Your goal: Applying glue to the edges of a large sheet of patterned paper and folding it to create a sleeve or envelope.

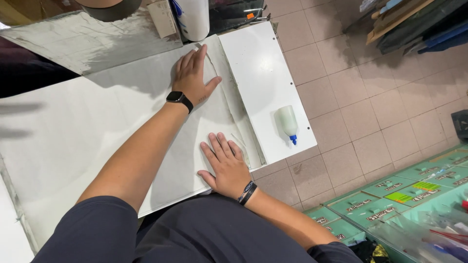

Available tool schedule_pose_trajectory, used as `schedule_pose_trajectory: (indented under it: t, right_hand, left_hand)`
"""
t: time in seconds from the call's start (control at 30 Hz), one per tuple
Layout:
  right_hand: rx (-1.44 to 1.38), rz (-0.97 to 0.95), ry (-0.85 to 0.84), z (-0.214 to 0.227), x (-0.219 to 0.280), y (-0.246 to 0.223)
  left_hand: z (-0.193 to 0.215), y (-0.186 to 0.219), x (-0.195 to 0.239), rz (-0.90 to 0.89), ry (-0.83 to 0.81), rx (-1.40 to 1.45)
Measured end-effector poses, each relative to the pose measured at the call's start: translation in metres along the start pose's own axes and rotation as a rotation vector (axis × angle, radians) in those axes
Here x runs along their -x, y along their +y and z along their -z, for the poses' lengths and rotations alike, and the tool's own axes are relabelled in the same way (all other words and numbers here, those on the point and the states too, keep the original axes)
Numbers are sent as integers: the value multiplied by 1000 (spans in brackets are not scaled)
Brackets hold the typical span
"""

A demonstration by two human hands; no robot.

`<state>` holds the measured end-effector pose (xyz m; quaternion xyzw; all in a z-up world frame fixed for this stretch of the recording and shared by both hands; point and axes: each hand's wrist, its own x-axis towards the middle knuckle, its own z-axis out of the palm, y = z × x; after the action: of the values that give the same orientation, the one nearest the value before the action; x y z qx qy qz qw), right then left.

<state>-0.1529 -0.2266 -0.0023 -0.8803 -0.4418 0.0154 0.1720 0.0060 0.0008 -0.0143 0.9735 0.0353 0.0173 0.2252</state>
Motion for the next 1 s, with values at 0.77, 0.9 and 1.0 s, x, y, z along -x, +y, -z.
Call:
schedule_pose_trajectory:
  t: [0.77, 0.9, 1.0]
  right_hand:
    - [52, 25, 127, 2, -1, 0]
    - [50, 36, 137, 2, -1, 0]
    - [-9, 35, 108, -3, 1, 4]
  left_hand:
    - [6, 21, -12, -90, -185, -106]
    - [-15, 19, 6, -95, -84, -117]
    - [-9, 28, 28, -153, -150, -133]
